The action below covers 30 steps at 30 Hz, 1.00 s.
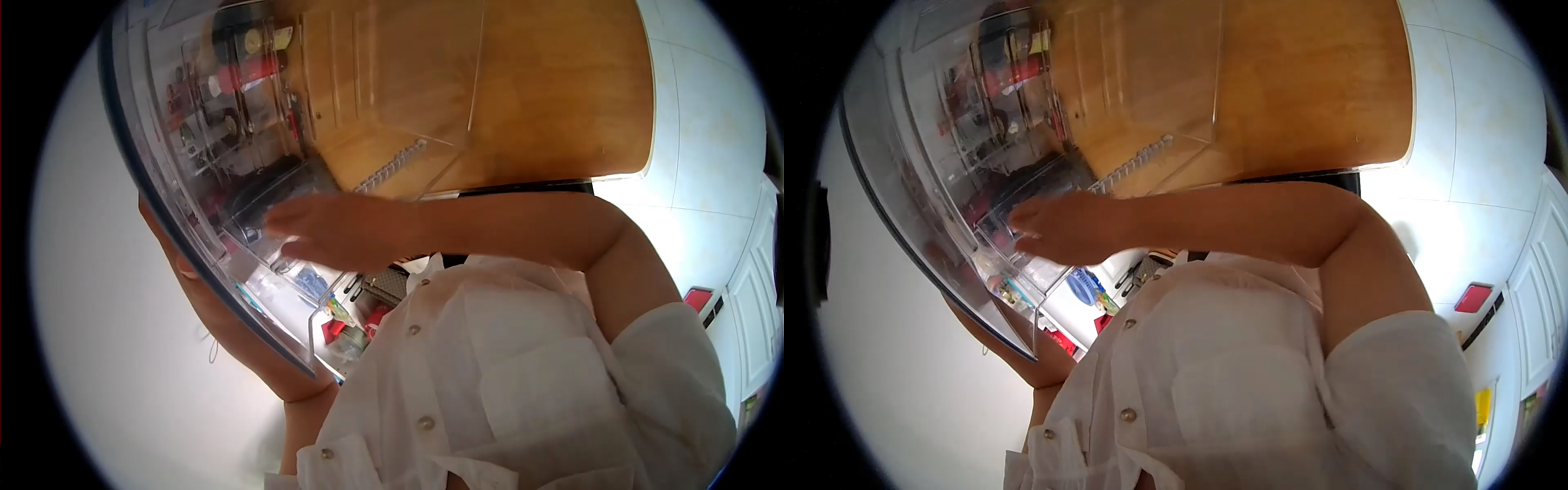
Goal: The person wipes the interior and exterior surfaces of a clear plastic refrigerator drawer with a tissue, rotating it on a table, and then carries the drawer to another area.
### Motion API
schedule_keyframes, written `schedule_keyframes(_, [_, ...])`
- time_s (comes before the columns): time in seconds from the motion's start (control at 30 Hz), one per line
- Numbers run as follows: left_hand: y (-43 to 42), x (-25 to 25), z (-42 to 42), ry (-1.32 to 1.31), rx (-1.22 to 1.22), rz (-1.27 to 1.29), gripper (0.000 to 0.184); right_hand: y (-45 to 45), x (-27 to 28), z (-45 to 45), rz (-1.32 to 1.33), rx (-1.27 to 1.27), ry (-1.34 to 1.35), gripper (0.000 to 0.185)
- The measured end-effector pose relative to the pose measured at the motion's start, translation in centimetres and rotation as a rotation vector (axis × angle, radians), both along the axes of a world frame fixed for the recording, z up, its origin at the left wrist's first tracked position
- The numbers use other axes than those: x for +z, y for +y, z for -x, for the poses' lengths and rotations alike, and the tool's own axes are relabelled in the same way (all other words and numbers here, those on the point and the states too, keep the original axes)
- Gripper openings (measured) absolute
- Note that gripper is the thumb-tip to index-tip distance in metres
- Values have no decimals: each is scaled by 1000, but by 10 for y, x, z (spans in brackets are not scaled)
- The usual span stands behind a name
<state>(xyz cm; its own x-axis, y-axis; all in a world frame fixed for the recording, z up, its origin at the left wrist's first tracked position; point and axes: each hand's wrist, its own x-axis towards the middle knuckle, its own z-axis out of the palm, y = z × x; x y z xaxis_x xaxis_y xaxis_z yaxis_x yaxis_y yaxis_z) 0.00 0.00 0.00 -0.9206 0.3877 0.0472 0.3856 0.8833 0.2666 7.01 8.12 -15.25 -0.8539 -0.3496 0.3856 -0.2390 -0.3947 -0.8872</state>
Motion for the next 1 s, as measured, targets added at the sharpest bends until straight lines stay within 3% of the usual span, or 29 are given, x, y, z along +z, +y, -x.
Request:
schedule_keyframes(0.03, [-2,0,1,-3,-54,-1,98,16,-15,9,-92,127,22,28])
schedule_keyframes(0.17, [-8,1,0,-1,-156,-1,98,0,-183,12,-576,34,291,23])
schedule_keyframes(0.27, [-11,-1,2,13,-48,4,97,4,-132,12,-863,165,249,20])
schedule_keyframes(0.33, [-13,-1,6,13,-47,-7,97,-5,-85,10,-582,43,333,25])
schedule_keyframes(0.37, [-12,0,7,14,-49,-8,96,-22,-65,-1,-417,-150,297,27])
schedule_keyframes(0.4, [-11,-1,8,12,-50,-10,96,-2,-13,-2,-149,58,-201,37])
schedule_keyframes(0.47, [-8,-2,11,10,-53,-11,96,-5,20,24,-227,231,251,61])
schedule_keyframes(0.57, [-7,-3,16,13,-61,-16,96,-18,18,24,60,235,71,61])
schedule_keyframes(0.67, [-6,-3,14,13,-65,-15,96,-15,-37,33,-298,192,273,55])
schedule_keyframes(0.7, [-6,-3,13,10,-65,-18,96,-10,-56,36,-382,267,179,47])
schedule_keyframes(0.73, [-6,-3,11,11,-63,-18,96,-18,-92,35,-636,78,496,42])
schedule_keyframes(0.83, [-5,-2,14,15,-72,-24,96,-30,-202,33,-644,52,216,31])
schedule_keyframes(0.9, [-4,-2,11,11,-76,-22,96,-29,-215,40,-844,157,175,28])
schedule_keyframes(0.97, [-4,-2,11,11,-73,-26,96,16,-142,55,-1241,405,273,27])
schedule_keyframes(1.0, [-4,-2,7,4,-74,-24,96,16,-145,54,-1251,383,267,25])
